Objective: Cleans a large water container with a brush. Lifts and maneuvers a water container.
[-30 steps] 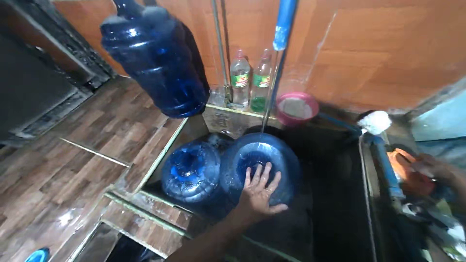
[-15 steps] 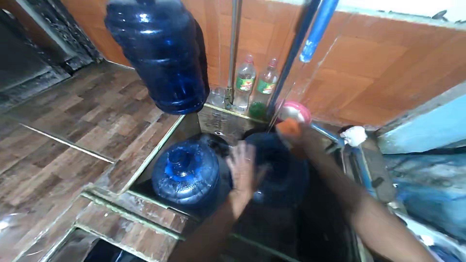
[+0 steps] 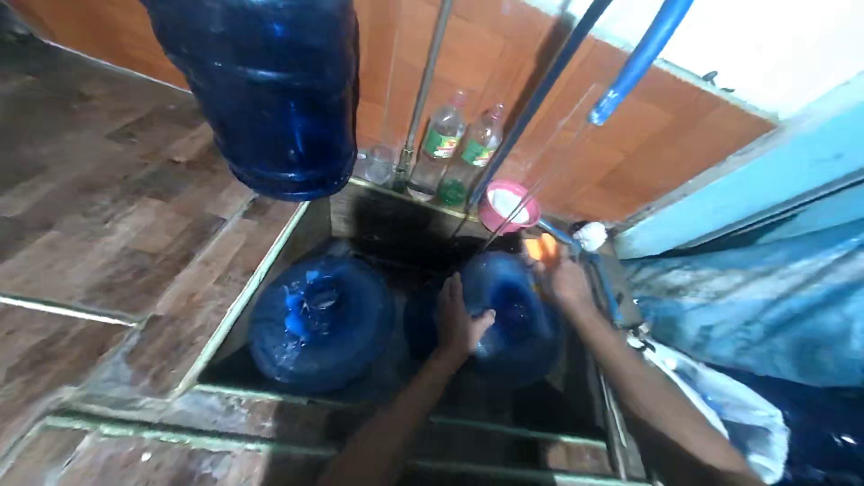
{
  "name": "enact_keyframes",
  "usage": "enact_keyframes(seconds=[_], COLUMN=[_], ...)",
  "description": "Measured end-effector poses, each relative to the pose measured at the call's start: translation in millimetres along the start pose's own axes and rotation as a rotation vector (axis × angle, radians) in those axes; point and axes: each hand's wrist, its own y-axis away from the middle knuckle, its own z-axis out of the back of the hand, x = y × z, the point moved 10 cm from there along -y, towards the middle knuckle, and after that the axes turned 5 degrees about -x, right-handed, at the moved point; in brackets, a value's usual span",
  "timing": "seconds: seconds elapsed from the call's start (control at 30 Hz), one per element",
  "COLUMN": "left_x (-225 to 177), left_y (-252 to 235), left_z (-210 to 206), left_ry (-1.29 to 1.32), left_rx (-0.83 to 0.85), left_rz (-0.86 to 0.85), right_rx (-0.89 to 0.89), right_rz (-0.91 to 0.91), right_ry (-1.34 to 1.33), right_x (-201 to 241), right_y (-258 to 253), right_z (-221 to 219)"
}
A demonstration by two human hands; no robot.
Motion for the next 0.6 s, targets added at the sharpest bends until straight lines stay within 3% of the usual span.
enact_keyframes(seconds=[0.1, 0.17, 0.27, 0.33, 0.43, 0.53, 0.6], left_x=[-4, 5, 6, 1, -1, 2, -3], left_y=[-11, -14, -14, -15, -27, -26, -25], left_z=[-6, 5, 7, 3, 8, 9, 1], left_ry=[0.005, 0.019, 0.021, 0.004, 0.014, -0.021, -0.034], left_rx=[0.041, 0.061, 0.080, 0.098, 0.128, 0.183, 0.222], left_rz=[-0.053, -0.051, -0.027, -0.042, -0.113, -0.085, -0.074], right_rx=[0.032, 0.006, -0.039, -0.015, -0.014, -0.029, -0.026], right_rz=[0.210, 0.191, -0.079, -0.060, 0.178, -0.034, -0.128], right_ry=[-0.126, -0.213, -0.168, -0.163, -0.230, -0.177, -0.143], right_x=[67, 49, -10, 11, 59, 2, -11], right_y=[47, 35, 5, 24, 50, 17, 19], right_z=[-18, -24, -12, -15, -25, -20, -16])
